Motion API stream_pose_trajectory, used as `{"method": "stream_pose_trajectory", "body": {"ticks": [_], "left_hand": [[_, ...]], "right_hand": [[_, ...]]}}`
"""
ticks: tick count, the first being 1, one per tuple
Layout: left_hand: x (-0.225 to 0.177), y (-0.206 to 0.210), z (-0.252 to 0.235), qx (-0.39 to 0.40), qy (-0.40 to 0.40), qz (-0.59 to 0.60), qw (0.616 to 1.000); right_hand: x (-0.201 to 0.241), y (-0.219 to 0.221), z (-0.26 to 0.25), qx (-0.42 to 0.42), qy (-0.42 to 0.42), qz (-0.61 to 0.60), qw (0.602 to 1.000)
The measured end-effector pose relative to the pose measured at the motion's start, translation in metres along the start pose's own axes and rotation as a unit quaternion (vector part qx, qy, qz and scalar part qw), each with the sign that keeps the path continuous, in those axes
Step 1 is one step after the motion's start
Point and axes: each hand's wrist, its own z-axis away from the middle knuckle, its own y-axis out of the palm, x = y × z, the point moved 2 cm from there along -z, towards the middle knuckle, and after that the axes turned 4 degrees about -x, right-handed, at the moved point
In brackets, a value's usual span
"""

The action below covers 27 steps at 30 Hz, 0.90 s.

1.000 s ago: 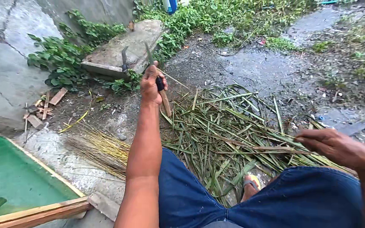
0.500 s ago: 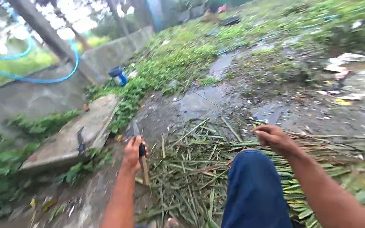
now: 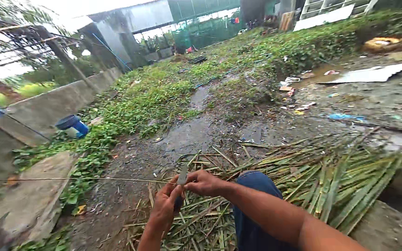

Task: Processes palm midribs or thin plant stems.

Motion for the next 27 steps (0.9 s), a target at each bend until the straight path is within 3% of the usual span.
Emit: {"method": "stream_pose_trajectory", "body": {"ticks": [5, 11, 15, 17, 21, 25, 27], "left_hand": [[0.029, -0.017, 0.009, -0.012, -0.009, 0.04, 0.999], [0.02, -0.022, 0.019, -0.018, -0.006, -0.037, 0.999], [0.015, -0.061, 0.014, -0.128, 0.037, 0.061, 0.989], [0.01, -0.071, 0.016, -0.152, 0.036, 0.075, 0.985], [0.008, -0.065, 0.021, -0.105, 0.018, 0.087, 0.991], [0.002, -0.11, 0.022, -0.216, 0.057, 0.138, 0.965], [0.001, -0.107, 0.027, -0.225, 0.057, 0.135, 0.963]], "right_hand": [[0.0, 0.008, 0.004, 0.032, 0.012, 0.064, 0.997], [-0.002, 0.027, -0.001, 0.028, 0.098, -0.048, 0.994], [0.007, 0.027, -0.004, 0.062, 0.108, -0.045, 0.991], [0.007, 0.026, -0.013, 0.083, 0.101, -0.017, 0.991], [0.011, 0.023, -0.036, 0.104, 0.056, 0.035, 0.992], [0.011, 0.015, -0.04, 0.118, 0.003, 0.1, 0.988], [0.007, 0.015, -0.04, 0.12, -0.009, 0.099, 0.988]]}}
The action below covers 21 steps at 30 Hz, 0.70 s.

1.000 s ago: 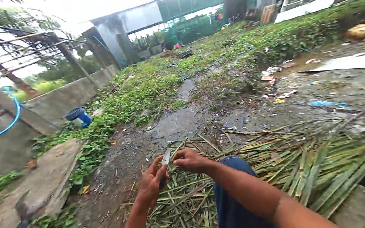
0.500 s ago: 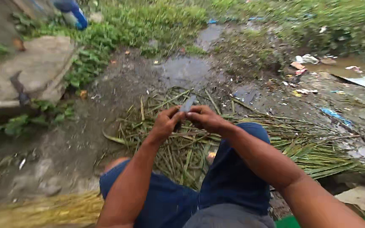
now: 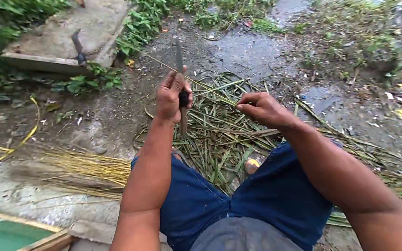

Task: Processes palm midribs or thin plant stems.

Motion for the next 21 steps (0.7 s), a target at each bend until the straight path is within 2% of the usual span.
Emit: {"method": "stream_pose_trajectory", "body": {"ticks": [4, 9, 11, 14, 16, 21], "left_hand": [[0.013, 0.018, 0.014, 0.084, -0.04, -0.02, 0.995], [-0.007, -0.015, 0.001, -0.043, 0.021, 0.036, 0.998], [0.001, -0.002, 0.013, -0.007, 0.0, 0.01, 1.0], [0.025, 0.035, 0.039, 0.099, -0.081, -0.043, 0.991], [0.03, 0.039, 0.042, 0.122, -0.096, -0.039, 0.987], [0.021, 0.017, 0.03, 0.041, -0.047, 0.007, 0.998]], "right_hand": [[-0.005, 0.002, 0.001, 0.017, 0.01, -0.022, 1.0], [-0.007, -0.008, 0.015, 0.043, 0.029, -0.058, 0.997], [-0.005, -0.005, 0.016, 0.037, 0.039, -0.056, 0.997], [-0.002, 0.005, 0.017, 0.026, 0.042, -0.053, 0.997], [-0.004, 0.007, 0.018, 0.035, 0.035, -0.044, 0.998], [0.0, 0.002, 0.015, 0.058, 0.023, -0.018, 0.998]]}}
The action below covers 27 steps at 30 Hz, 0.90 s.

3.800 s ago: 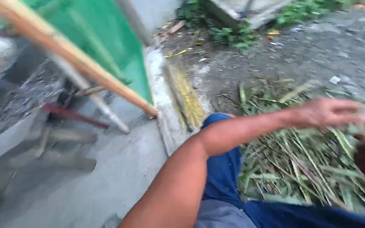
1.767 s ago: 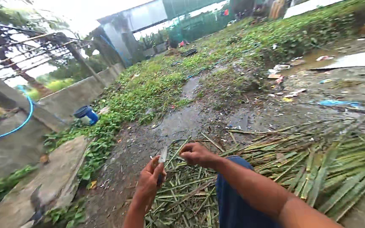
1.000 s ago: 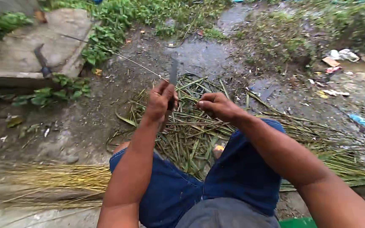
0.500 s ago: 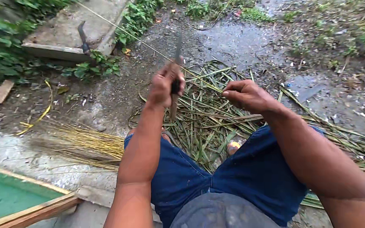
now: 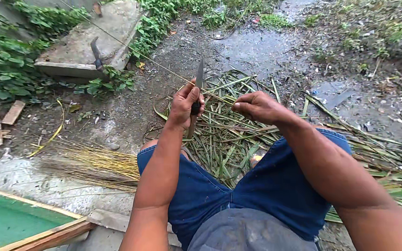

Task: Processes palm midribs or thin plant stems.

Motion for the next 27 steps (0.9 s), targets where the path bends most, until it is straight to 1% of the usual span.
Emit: {"method": "stream_pose_trajectory", "body": {"ticks": [1, 3, 5, 6, 9, 10, 11, 13, 14, 15, 17, 19, 20, 22, 24, 27], "left_hand": [[0.002, 0.004, 0.002, -0.005, -0.001, -0.009, 1.0], [0.011, 0.018, 0.008, 0.017, -0.011, -0.047, 0.999], [0.015, 0.023, 0.009, 0.028, -0.028, -0.06, 0.997], [0.012, 0.018, 0.006, 0.017, -0.021, -0.055, 0.998], [-0.005, -0.013, -0.007, -0.062, 0.027, -0.016, 0.998], [-0.009, -0.016, -0.008, -0.076, 0.031, -0.011, 0.997], [-0.008, -0.015, -0.005, -0.07, 0.026, -0.016, 0.997], [-0.002, -0.004, 0.003, -0.024, 0.003, -0.029, 0.999], [0.0, -0.003, 0.003, -0.01, -0.003, -0.023, 1.0], [-0.003, -0.008, -0.001, -0.013, 0.002, -0.018, 1.0], [-0.02, -0.029, -0.015, -0.057, 0.027, -0.005, 0.998], [-0.036, -0.042, -0.026, -0.103, 0.046, 0.0, 0.994], [-0.039, -0.041, -0.03, -0.108, 0.044, -0.006, 0.993], [-0.036, -0.032, -0.035, -0.087, 0.028, -0.029, 0.995], [-0.026, -0.019, -0.043, -0.049, 0.018, -0.053, 0.997], [-0.016, -0.002, -0.053, -0.008, 0.011, -0.076, 0.997]], "right_hand": [[-0.001, 0.002, -0.002, 0.001, 0.002, -0.005, 1.0], [-0.003, 0.007, -0.004, -0.005, 0.013, -0.021, 1.0], [-0.005, 0.008, -0.003, -0.006, 0.026, -0.042, 0.999], [-0.005, 0.007, -0.002, 0.001, 0.034, -0.051, 0.998], [-0.005, 0.002, 0.002, 0.018, 0.038, -0.068, 0.997], [-0.005, 0.001, 0.001, 0.019, 0.036, -0.07, 0.997], [-0.005, 0.001, 0.0, 0.018, 0.035, -0.068, 0.997], [-0.004, 0.001, -0.002, 0.02, 0.032, -0.053, 0.998], [-0.004, 0.0, -0.002, 0.024, 0.025, -0.039, 0.999], [-0.005, -0.003, 0.0, 0.027, 0.013, -0.015, 0.999], [-0.008, -0.012, 0.004, 0.019, -0.007, 0.048, 0.999], [-0.013, -0.021, 0.001, 0.018, 0.005, 0.075, 0.997], [-0.015, -0.023, -0.003, 0.023, 0.019, 0.082, 0.996], [-0.016, -0.024, -0.014, 0.031, 0.044, 0.079, 0.995], [-0.009, -0.022, -0.028, 0.031, 0.049, 0.06, 0.997], [0.004, -0.016, -0.054, -0.019, 0.029, 0.017, 0.999]]}}
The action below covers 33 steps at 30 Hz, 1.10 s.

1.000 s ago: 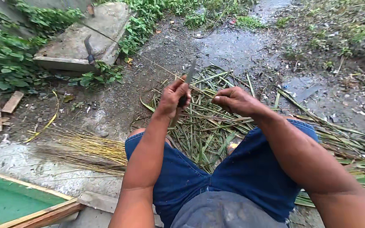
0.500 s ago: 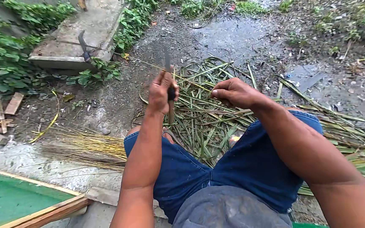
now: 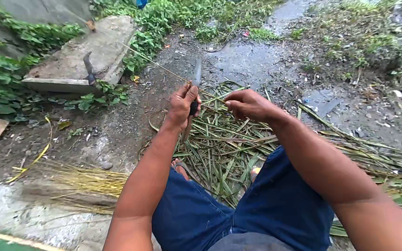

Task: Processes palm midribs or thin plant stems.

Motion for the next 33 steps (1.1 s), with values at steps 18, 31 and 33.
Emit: {"method": "stream_pose_trajectory", "body": {"ticks": [18, 31, 33], "left_hand": [[-0.014, -0.066, -0.03, -0.111, 0.007, 0.047, 0.993], [-0.016, -0.086, -0.015, -0.181, 0.035, 0.027, 0.982], [-0.003, -0.065, -0.011, -0.148, 0.02, 0.019, 0.989]], "right_hand": [[-0.019, 0.007, -0.041, 0.025, -0.088, -0.046, 0.995], [-0.044, 0.008, -0.038, 0.096, -0.005, -0.069, 0.993], [-0.041, 0.015, -0.039, 0.078, -0.007, -0.073, 0.994]]}}
